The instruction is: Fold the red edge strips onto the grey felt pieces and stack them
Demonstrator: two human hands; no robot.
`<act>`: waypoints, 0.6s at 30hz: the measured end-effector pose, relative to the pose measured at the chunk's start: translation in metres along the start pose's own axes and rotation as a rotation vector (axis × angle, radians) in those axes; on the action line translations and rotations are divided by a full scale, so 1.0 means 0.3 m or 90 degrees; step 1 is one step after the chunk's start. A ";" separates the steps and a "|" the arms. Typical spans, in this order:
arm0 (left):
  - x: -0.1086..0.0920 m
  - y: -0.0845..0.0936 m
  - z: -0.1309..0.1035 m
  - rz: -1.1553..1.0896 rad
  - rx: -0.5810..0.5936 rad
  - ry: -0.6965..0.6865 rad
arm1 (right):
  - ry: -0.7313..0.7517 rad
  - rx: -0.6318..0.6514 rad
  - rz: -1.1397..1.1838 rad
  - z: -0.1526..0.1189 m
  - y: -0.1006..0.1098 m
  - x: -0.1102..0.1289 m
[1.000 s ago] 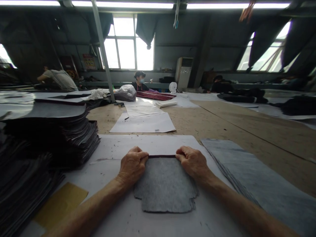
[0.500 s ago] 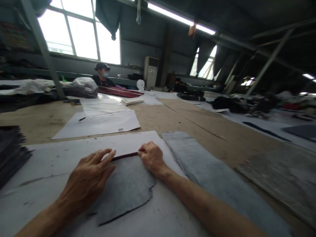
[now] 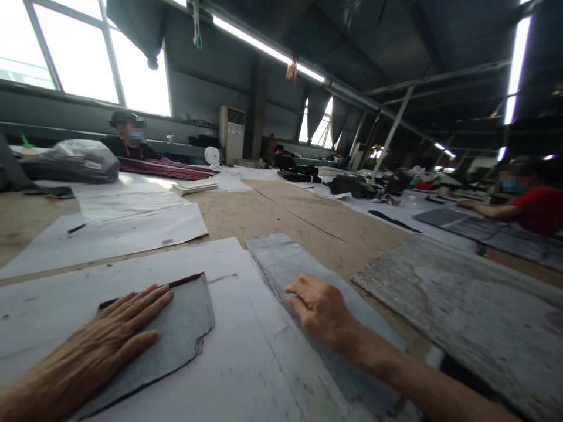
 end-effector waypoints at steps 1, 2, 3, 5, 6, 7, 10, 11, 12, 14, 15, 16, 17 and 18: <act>0.012 0.000 -0.003 0.007 0.016 -0.013 | -0.025 -0.005 -0.009 -0.034 0.031 -0.043; 0.017 0.005 -0.003 0.022 0.019 -0.025 | -0.046 -0.008 -0.014 -0.066 0.053 -0.079; 0.017 0.015 -0.001 0.042 0.009 -0.030 | -0.065 -0.008 -0.017 -0.097 0.068 -0.109; -0.002 0.049 0.008 0.082 -0.048 -0.027 | -0.087 -0.007 -0.014 -0.145 0.076 -0.147; -0.020 0.069 0.015 0.095 -0.081 -0.017 | -0.092 -0.008 -0.008 -0.162 0.072 -0.158; -0.042 0.090 0.023 0.103 -0.110 -0.009 | -0.093 -0.010 -0.001 -0.173 0.065 -0.165; -0.140 0.141 0.057 0.114 -0.167 -0.010 | -0.082 -0.020 0.018 -0.178 0.038 -0.177; -0.183 0.152 0.073 0.112 -0.175 -0.020 | -0.075 -0.020 0.022 -0.174 0.029 -0.180; -0.233 0.158 0.092 0.103 -0.173 -0.040 | -0.064 -0.016 0.024 -0.168 0.022 -0.182; -0.344 0.162 0.139 0.056 -0.164 -0.082 | -0.035 -0.006 0.026 -0.158 0.010 -0.185; -0.406 0.160 0.166 0.020 -0.153 -0.117 | -0.021 -0.001 0.026 -0.155 0.005 -0.185; -0.462 0.159 0.195 -0.025 -0.151 -0.126 | -0.010 0.003 0.026 -0.152 0.002 -0.186; -0.519 0.159 0.225 -0.073 -0.150 -0.146 | -0.004 0.005 0.028 -0.149 -0.001 -0.188; -0.568 0.157 0.255 -0.120 -0.143 -0.153 | -0.003 0.005 0.030 -0.146 -0.003 -0.190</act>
Point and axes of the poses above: each hand's wrist, its own z-axis towards the middle knuckle, its own y-axis out of the back of the hand, x = y × z, the point moved 4 cm from there along z, towards the middle knuckle, and after that the axes turned 10 degrees about -y, right-handed, at the moved point
